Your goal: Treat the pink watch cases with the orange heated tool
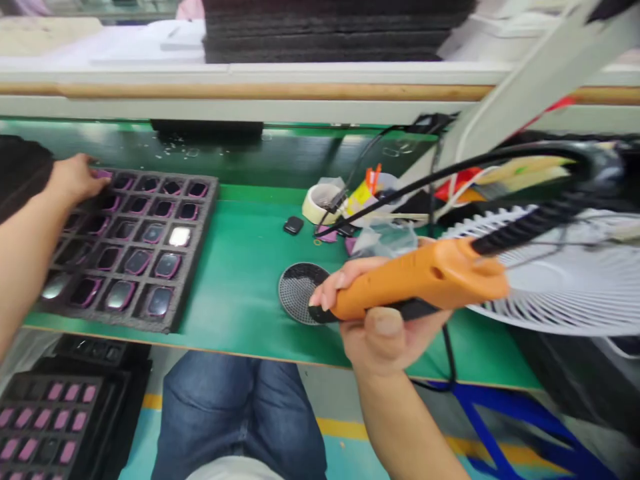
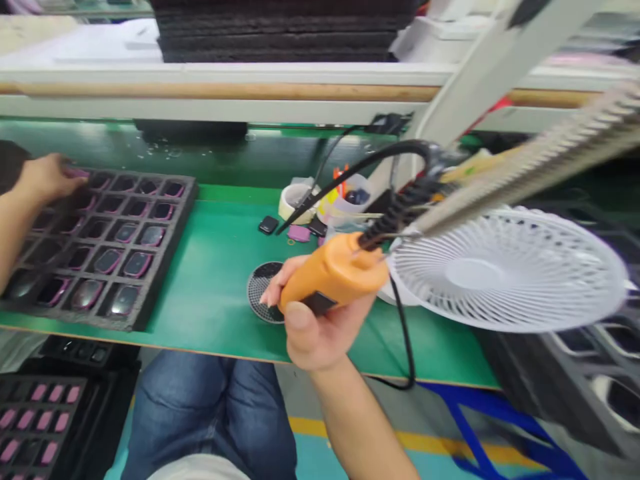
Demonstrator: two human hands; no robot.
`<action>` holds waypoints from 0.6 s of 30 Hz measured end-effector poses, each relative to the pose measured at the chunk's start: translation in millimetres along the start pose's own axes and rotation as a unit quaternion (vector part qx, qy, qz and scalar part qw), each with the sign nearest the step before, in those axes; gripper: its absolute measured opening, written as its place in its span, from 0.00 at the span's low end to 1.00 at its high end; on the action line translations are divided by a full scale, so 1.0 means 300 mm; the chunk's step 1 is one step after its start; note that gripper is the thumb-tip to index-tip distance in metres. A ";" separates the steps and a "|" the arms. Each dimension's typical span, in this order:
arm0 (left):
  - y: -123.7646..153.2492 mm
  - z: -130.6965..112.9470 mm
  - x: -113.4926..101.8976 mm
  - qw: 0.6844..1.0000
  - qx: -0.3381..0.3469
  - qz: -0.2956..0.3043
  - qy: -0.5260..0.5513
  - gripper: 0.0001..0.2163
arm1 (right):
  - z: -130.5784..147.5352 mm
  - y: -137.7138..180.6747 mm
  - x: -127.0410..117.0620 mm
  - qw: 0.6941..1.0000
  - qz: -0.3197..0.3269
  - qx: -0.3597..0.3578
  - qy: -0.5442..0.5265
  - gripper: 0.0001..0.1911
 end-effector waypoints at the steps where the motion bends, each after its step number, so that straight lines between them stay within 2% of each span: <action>1: 0.006 0.002 -0.006 1.000 -0.015 0.000 -0.001 0.56 | 0.002 0.001 -0.004 1.000 0.000 -0.010 0.015 0.17; 3: 0.069 -0.025 -0.053 1.000 -0.020 -0.018 0.000 0.59 | -0.006 0.009 -0.019 0.999 -0.006 -0.009 0.032 0.20; 5: 0.215 -0.129 -0.133 0.996 0.062 -0.053 0.039 0.52 | -0.018 0.019 -0.046 0.999 -0.032 0.007 0.038 0.22; 7: 0.432 -0.260 -0.203 0.984 0.142 -0.064 0.090 0.38 | -0.021 0.028 -0.070 0.998 -0.054 0.018 0.040 0.22; 9: 0.680 -0.405 -0.248 0.957 0.229 -0.063 0.167 0.21 | -0.017 0.032 -0.083 0.997 -0.060 0.017 0.046 0.22; 10: 0.803 -0.476 -0.251 0.939 0.271 -0.044 0.209 0.15 | -0.014 0.033 -0.087 0.997 -0.060 0.018 0.050 0.22; 12: 1.024 -0.607 -0.221 0.897 0.348 0.021 0.271 0.16 | -0.016 0.032 -0.093 0.996 -0.060 0.030 0.056 0.24; 13: 1.110 -0.654 -0.199 0.888 0.361 0.040 0.282 0.17 | -0.019 0.032 -0.095 0.996 -0.061 0.039 0.056 0.26; 15: 1.236 -0.732 -0.149 0.874 0.376 0.075 0.299 0.15 | -0.026 0.032 -0.096 0.996 -0.058 0.055 0.049 0.29; 18: 1.321 -0.815 -0.106 0.868 0.373 0.078 0.317 0.14 | -0.029 0.035 -0.090 0.996 -0.050 0.063 0.030 0.29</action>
Point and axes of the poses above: each hand's wrist, its own y-axis away from the middle knuckle, its own x-axis out of the palm, z = x × y, the point moved 8 cm from there along -y, towards the middle knuckle, and after that the axes turned 2 degrees about x, right-handed, at the moved point
